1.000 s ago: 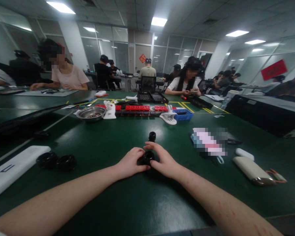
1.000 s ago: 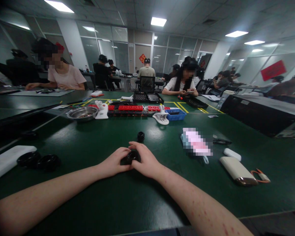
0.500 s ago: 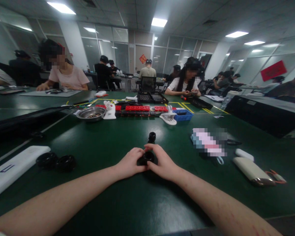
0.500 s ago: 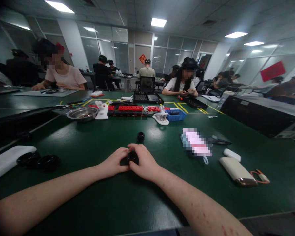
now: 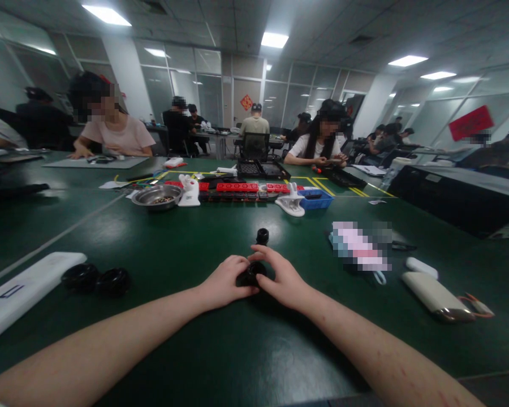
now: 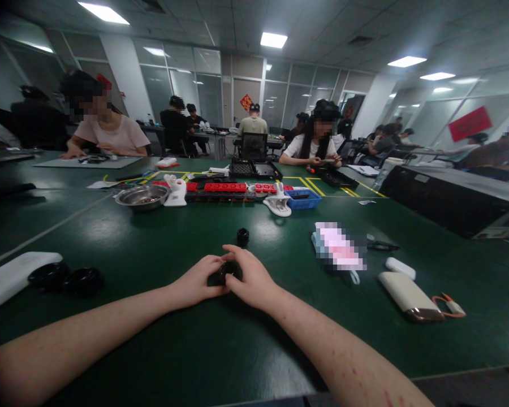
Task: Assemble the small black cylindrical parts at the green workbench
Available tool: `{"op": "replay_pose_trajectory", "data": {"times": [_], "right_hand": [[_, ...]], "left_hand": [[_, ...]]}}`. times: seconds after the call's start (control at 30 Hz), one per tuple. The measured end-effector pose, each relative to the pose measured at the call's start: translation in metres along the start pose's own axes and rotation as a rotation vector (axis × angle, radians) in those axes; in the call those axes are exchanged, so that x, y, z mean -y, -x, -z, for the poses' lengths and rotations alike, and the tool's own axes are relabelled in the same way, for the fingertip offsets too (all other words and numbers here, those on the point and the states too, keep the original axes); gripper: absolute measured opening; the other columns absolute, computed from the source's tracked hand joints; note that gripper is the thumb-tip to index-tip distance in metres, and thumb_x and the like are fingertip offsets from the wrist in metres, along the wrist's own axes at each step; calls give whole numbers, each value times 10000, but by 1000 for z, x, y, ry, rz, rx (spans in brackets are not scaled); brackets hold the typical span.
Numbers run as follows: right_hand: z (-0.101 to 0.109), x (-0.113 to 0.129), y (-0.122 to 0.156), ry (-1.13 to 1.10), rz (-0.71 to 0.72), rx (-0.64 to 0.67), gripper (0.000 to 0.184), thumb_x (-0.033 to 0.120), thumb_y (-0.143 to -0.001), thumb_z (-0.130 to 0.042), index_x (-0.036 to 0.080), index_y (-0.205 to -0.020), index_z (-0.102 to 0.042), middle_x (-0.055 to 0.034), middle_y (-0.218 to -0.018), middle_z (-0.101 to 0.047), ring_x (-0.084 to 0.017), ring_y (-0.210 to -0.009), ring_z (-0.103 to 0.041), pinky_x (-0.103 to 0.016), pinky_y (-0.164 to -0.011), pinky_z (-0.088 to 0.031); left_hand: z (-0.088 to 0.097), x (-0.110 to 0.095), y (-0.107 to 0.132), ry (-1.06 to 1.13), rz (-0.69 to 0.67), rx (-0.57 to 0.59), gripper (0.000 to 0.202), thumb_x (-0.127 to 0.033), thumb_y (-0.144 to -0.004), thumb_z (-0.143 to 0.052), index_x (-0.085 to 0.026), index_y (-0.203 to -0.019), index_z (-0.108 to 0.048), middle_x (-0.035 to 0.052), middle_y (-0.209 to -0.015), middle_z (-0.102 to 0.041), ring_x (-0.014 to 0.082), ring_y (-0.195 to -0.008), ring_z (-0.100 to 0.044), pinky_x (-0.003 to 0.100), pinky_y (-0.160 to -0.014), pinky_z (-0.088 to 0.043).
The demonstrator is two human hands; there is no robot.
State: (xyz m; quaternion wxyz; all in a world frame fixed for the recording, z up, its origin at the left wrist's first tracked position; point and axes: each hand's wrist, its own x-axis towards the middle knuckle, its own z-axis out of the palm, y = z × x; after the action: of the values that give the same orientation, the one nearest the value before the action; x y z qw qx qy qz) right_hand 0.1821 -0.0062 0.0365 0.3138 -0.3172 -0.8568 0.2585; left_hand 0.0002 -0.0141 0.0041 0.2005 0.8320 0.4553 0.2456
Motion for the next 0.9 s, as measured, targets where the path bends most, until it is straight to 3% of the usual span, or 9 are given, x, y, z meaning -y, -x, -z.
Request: {"op": "replay_pose_trajectory", "data": {"times": [0.1, 0.23, 0.47, 0.57, 0.67, 0.77, 0.9], "right_hand": [[-1, 0, 0, 20, -7, -28, 557, 120, -696, -540, 199, -1222, -373, -91, -1149, -534, -217, -1080, -478, -412, -935, -368], [-1, -1, -1, 100, -22, -66, 501, 221, -681, -629, 178, -1146, -447, -79, -1015, -566, -222, -971, -519, -405, -874, -412], [4, 5, -1, 51, 96, 58, 543, 58, -670, -506, 188, -1189, -413, -78, -1128, -551, -201, -1070, -483, -393, -942, -374], [2, 2, 0, 88, 72, -3, 518, 113, -693, -544, 173, -1191, -414, -99, -1146, -531, -220, -1084, -467, -410, -936, -375], [0, -2, -1, 136, 31, -52, 486, 205, -704, -611, 173, -1159, -444, -83, -1037, -564, -223, -997, -505, -407, -886, -410], [1, -2, -1, 129, 14, -19, 482, 200, -709, -616, 186, -1159, -442, -58, -981, -577, -203, -945, -528, -385, -859, -430], [6, 4, -1, 78, 58, 56, 518, 116, -720, -553, 200, -1208, -401, -68, -1079, -567, -197, -1028, -511, -394, -920, -389]], "left_hand": [[1, -2, -1, -3, -6, 2, 352, -378, -700, -651, -188, -985, -568, 65, -1018, -542, 242, -981, -477, 358, -853, -403], [3, -5, -1, 2, -12, 9, 332, -361, -707, -645, -189, -981, -572, 59, -1005, -549, 239, -987, -474, 354, -863, -398], [0, 1, 0, 13, -3, 15, 435, -379, -702, -646, -185, -1075, -531, 73, -1069, -535, 242, -1018, -462, 372, -884, -388], [0, 0, 0, -1, -6, 2, 387, -383, -701, -647, -171, -1012, -557, 76, -1039, -537, 239, -1000, -468, 359, -872, -396], [2, -3, 0, -8, -11, 9, 335, -367, -708, -642, -179, -975, -569, 64, -1009, -543, 234, -981, -477, 349, -857, -402], [4, -6, 0, -3, -1, 26, 339, -361, -715, -634, -185, -995, -561, 61, -1008, -550, 236, -987, -477, 353, -861, -399], [3, -6, 0, 14, 43, 7, 477, -383, -694, -646, -180, -1099, -496, 76, -1055, -536, 249, -1006, -477, 370, -871, -396]]}}
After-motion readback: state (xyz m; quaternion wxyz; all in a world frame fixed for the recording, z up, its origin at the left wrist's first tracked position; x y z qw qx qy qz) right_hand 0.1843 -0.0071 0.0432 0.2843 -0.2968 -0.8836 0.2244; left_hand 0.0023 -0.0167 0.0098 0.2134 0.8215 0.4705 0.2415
